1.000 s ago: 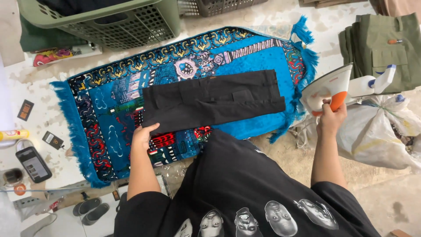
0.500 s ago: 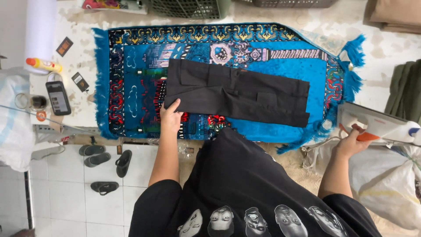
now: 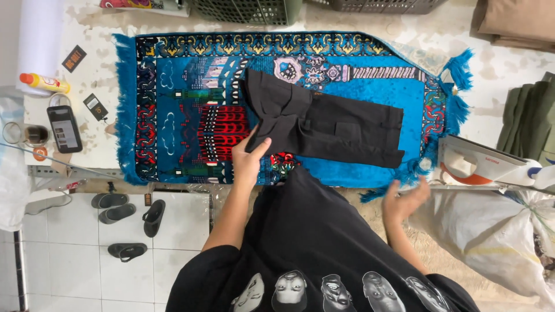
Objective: The person is ironing and folding a pair of black pants on a mat on the floor.
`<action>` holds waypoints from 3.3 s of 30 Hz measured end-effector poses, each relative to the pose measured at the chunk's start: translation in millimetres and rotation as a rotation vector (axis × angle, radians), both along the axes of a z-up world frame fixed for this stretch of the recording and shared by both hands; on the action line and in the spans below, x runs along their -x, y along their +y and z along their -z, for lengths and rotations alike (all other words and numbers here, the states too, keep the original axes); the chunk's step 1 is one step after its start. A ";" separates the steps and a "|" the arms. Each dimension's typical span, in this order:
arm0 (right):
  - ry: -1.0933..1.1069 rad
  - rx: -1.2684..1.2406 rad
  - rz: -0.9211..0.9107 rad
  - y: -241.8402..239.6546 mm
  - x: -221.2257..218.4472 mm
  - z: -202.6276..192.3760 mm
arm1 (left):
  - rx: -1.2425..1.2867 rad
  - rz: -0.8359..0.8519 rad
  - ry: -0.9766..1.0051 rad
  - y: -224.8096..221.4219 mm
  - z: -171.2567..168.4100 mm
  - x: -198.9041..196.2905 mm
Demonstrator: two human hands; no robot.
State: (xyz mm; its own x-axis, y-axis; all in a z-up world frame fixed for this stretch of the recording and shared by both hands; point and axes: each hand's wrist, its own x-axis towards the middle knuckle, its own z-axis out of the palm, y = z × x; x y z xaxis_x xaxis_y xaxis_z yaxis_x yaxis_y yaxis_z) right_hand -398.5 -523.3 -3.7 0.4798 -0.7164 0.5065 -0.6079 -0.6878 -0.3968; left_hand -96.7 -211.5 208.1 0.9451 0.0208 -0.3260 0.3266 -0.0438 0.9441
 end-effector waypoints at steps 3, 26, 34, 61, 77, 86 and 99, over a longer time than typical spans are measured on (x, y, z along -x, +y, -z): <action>0.265 -0.045 -0.596 59.5 -61.3 -53.3 | -0.054 0.025 -0.123 -15.9 14.3 13.4; 0.159 -0.735 -0.618 31.5 -101.7 3.0 | -0.296 1.074 -0.560 -184.7 139.0 124.7; -0.402 -1.400 -0.148 40.2 -83.3 -59.0 | -0.410 0.704 -0.989 -209.1 113.1 -9.3; -0.005 -1.641 -0.517 -56.8 -136.9 -106.0 | -0.328 1.791 0.147 -271.7 59.6 -111.3; -0.542 -1.595 -0.438 -50.3 -161.3 -31.6 | -0.629 1.426 -0.146 -298.3 126.8 -62.6; -0.141 -1.057 -0.417 -48.3 -136.6 -31.2 | -0.486 1.061 -0.663 -300.9 146.0 -40.0; -0.370 -1.730 -0.083 -60.5 -160.1 -44.8 | -0.715 0.826 -1.642 -183.9 193.7 60.8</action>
